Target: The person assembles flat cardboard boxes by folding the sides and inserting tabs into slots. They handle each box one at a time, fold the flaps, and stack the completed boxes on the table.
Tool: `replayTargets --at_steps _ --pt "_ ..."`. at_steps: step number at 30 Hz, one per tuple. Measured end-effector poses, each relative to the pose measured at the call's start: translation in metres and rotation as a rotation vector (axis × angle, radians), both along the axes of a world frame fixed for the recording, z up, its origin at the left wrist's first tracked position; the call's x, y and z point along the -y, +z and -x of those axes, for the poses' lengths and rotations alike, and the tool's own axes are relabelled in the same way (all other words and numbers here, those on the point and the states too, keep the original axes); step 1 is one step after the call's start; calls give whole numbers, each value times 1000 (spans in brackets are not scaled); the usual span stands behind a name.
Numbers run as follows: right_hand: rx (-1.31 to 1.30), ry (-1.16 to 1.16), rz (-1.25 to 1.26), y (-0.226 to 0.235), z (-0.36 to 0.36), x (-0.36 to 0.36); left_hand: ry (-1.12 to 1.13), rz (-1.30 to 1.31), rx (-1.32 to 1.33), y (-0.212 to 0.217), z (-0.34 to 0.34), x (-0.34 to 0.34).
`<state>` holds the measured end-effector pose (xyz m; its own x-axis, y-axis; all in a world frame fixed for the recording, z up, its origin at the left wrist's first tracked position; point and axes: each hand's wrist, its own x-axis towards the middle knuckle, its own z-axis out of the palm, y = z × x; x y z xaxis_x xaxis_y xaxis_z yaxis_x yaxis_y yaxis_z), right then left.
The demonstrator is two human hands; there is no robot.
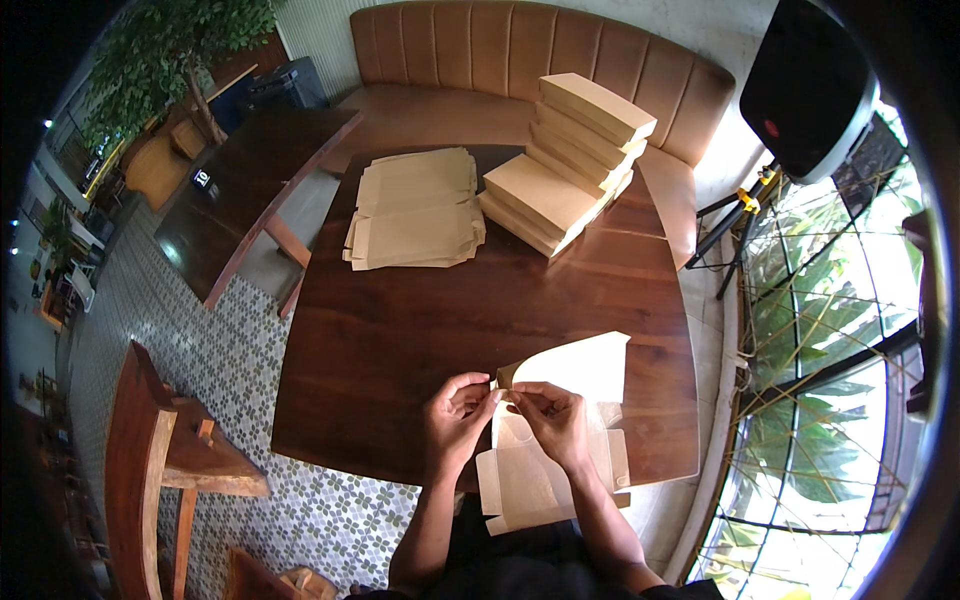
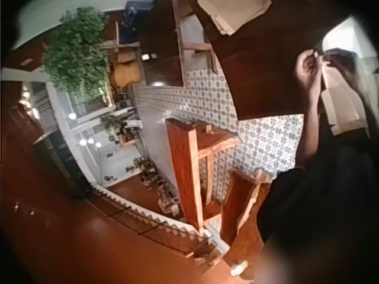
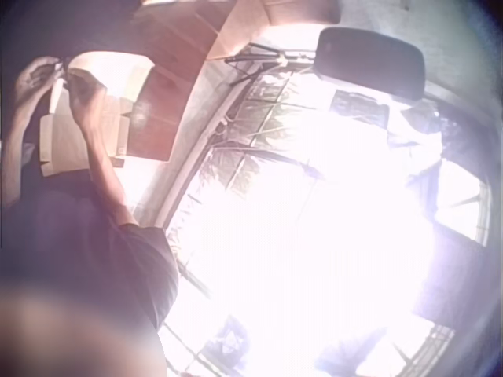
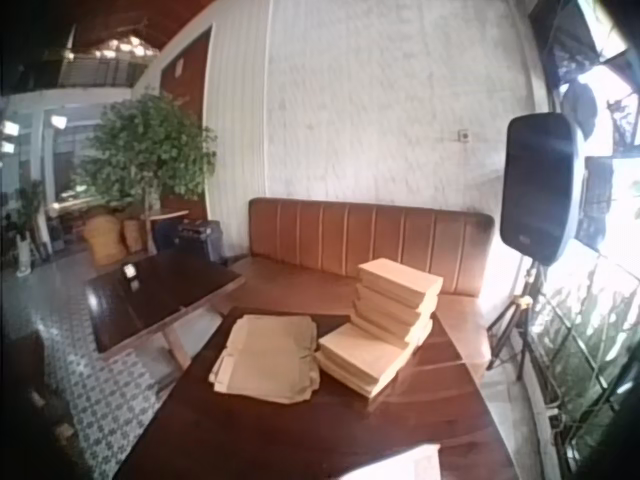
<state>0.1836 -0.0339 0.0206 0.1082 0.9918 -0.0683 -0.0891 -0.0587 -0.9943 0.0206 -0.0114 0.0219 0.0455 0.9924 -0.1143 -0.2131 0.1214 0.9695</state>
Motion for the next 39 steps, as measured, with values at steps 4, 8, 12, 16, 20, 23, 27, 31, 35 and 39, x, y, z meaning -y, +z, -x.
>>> replayTargets --at_steps 4,8,12,16,20,23,27,31,35,39 --pt "-3 13 -24 0 1 0 63 -42 -132 -1 -5 4" --pt "52 27 -11 0 0 1 81 -43 -146 -1 -7 4" --pt "58 21 -44 0 1 2 118 -73 -148 0 -9 6" --pt "201 -36 -83 2 6 5 173 -143 -191 3 -15 11" --pt "314 -117 -87 7 14 7 186 -163 -221 3 -20 13" --pt "367 -178 -75 12 20 10 216 -183 -218 1 -23 14" --pt "344 -231 -65 15 26 10 256 -221 -182 -5 -26 13" --pt "354 -200 -89 14 26 11 286 -217 -126 -9 -26 14" --pt "317 -184 -153 9 26 12 337 -222 -140 -11 -24 12" --pt "176 -198 -121 1 26 7 243 -160 56 -10 -19 9"
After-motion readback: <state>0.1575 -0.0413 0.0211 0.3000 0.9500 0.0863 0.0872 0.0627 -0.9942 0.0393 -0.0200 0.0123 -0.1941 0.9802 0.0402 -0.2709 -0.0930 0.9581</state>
